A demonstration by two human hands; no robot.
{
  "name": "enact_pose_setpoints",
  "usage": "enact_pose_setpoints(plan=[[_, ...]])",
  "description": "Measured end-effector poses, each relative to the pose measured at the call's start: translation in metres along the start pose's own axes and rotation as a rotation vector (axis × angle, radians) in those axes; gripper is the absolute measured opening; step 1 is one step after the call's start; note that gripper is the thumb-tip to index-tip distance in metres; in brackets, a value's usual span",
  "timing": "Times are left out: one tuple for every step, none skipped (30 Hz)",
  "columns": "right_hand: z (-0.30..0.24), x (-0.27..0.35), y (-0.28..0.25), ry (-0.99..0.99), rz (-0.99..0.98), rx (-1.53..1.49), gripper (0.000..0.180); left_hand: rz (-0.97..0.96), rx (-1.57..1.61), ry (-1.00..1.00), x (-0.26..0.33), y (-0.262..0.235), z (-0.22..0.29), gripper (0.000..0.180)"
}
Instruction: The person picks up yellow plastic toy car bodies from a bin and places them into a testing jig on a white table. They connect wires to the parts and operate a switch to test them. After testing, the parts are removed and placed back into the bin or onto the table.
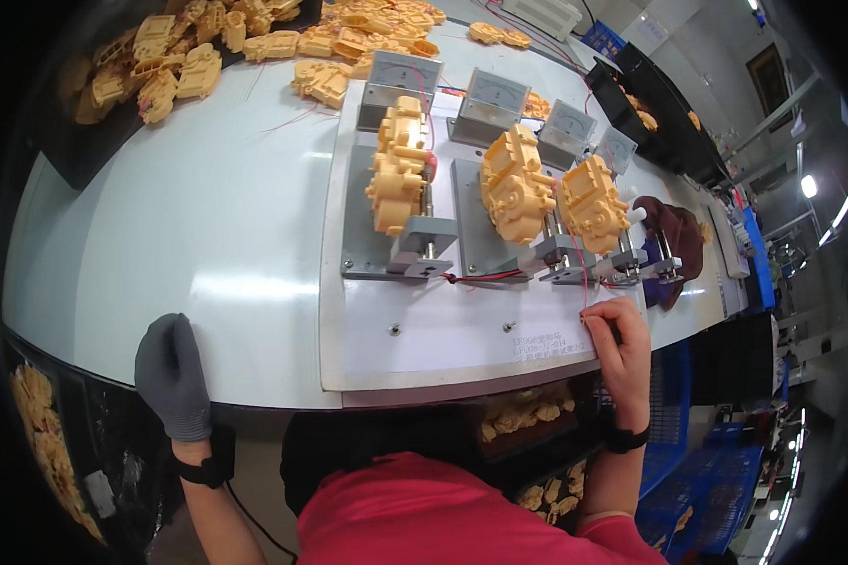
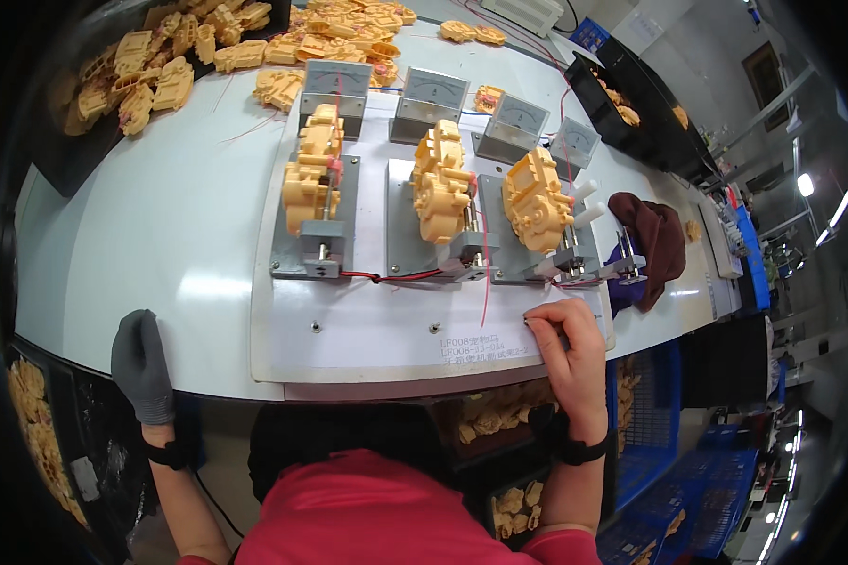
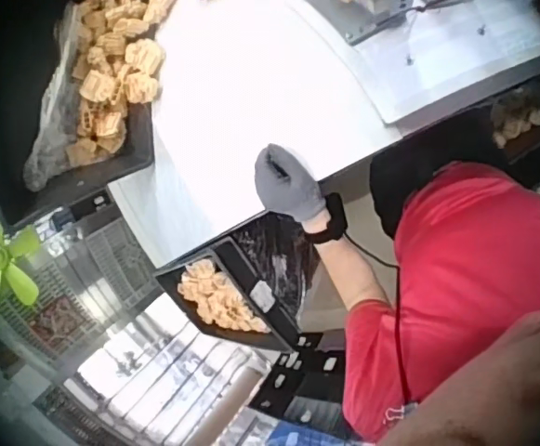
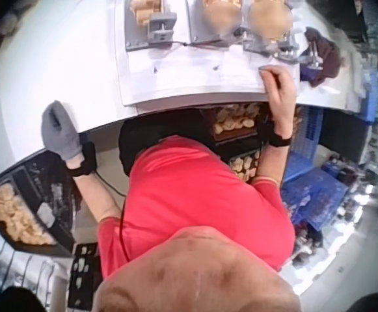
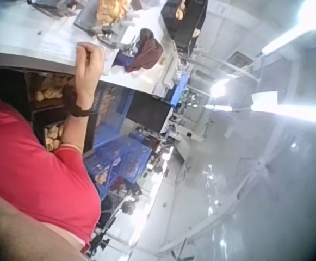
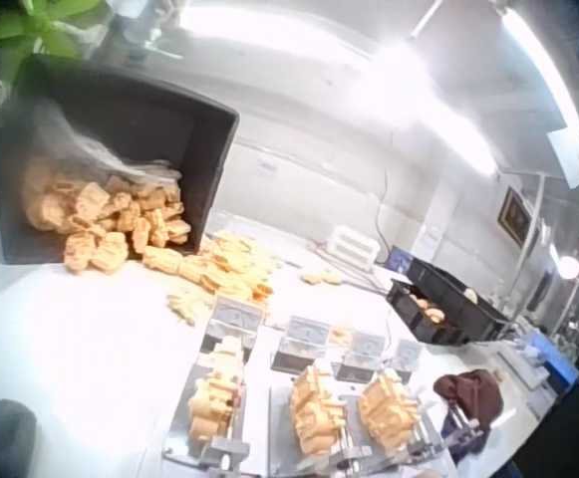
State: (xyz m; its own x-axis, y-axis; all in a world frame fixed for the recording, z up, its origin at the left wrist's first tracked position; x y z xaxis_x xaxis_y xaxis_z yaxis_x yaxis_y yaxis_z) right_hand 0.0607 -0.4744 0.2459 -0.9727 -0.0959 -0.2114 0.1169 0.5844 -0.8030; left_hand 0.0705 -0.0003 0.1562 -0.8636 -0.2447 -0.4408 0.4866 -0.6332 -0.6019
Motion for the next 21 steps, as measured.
enact_pose_setpoints(plan=[[-0.001,-0.001,0.001,-0.001,0.008,0.009,0.006,0.001,-0.012,-0.012,0.0,-0.001,0.001,0.009],[-0.002,0.001,0.001,0.007,0.017,0.016,0.005,-0.005,-0.024,-0.02,0.0,-0.001,0.003,0.009],[-0.002,0.002,0.002,0.015,0.028,0.025,0.005,-0.013,-0.036,-0.027,0.0,-0.001,0.004,0.009],[-0.003,0.002,0.002,0.018,0.027,0.028,0.006,0.005,-0.045,-0.006,0.0,-0.002,0.004,0.008],[-0.003,0.001,0.003,0.023,0.029,0.03,0.007,0.022,-0.055,0.018,0.0,-0.002,0.005,0.008],[-0.003,0.0,0.003,0.028,0.031,0.032,0.007,0.038,-0.064,0.042,0.0,-0.002,0.006,0.008],[-0.003,0.0,0.004,0.029,0.026,0.02,0.008,0.035,-0.064,0.037,0.001,-0.002,0.004,0.008],[-0.004,-0.001,0.004,0.028,0.023,0.011,0.008,0.033,-0.062,0.033,0.001,-0.002,0.002,0.009],[-0.004,-0.001,0.003,0.028,0.02,0.001,0.009,0.031,-0.06,0.029,0.001,-0.002,0.001,0.009],[-0.002,0.0,0.002,0.028,0.006,-0.004,0.011,0.022,-0.053,0.024,0.001,-0.001,0.002,0.009],[-0.002,0.001,0.002,0.064,0.016,-0.023,0.011,0.016,-0.053,0.016,0.0,-0.002,0.003,0.009],[-0.002,0.002,0.002,0.1,0.027,-0.042,0.012,0.01,-0.052,0.009,0.0,-0.002,0.003,0.01],[-0.003,0.003,0.002,0.136,0.038,-0.06,0.013,0.016,-0.051,0.021,-0.001,-0.003,0.004,0.01],[-0.01,0.005,0.002,0.084,0.093,-0.008,0.014,0.019,-0.054,0.029,0.001,-0.003,0.004,0.01],[-0.021,0.008,0.002,0.032,0.148,0.044,0.016,0.023,-0.056,0.036,0.001,-0.002,0.004,0.01],[-0.033,0.01,0.002,-0.019,0.203,0.096,0.018,0.038,-0.058,0.046,0.0,0.0,0.006,0.01],[-0.043,0.009,0.008,-0.044,0.152,0.088,0.02,0.043,-0.069,0.051,-0.001,-0.001,0.007,0.01],[-0.053,0.007,0.014,-0.063,0.106,0.076,0.021,0.045,-0.081,0.063,0.0,-0.001,0.007,0.01],[-0.063,0.004,0.021,-0.084,0.061,0.063,0.023,0.036,-0.077,0.042,0.002,-0.003,0.005,0.01],[-0.074,-0.002,0.028,-0.133,-0.003,0.081,0.025,0.033,-0.064,0.022,0.002,-0.003,0.004,0.01],[-0.078,-0.006,0.035,-0.15,-0.087,0.098,0.024,0.032,-0.052,0.003,0.002,-0.004,0.003,0.01]])
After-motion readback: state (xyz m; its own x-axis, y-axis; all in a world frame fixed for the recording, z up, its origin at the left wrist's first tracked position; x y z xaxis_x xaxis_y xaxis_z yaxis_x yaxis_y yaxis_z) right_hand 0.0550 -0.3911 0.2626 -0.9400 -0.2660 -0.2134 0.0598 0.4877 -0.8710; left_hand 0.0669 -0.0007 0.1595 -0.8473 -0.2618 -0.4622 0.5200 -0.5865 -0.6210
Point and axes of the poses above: each hand's wrist, its own x-axis away from the middle knuckle, its own y-axis out of the palm, z = x × y, the point moved 4 cm from there along -x, towards the middle knuckle, and after that the axes turned 9 degrees about -z, right-handed, at the moved point
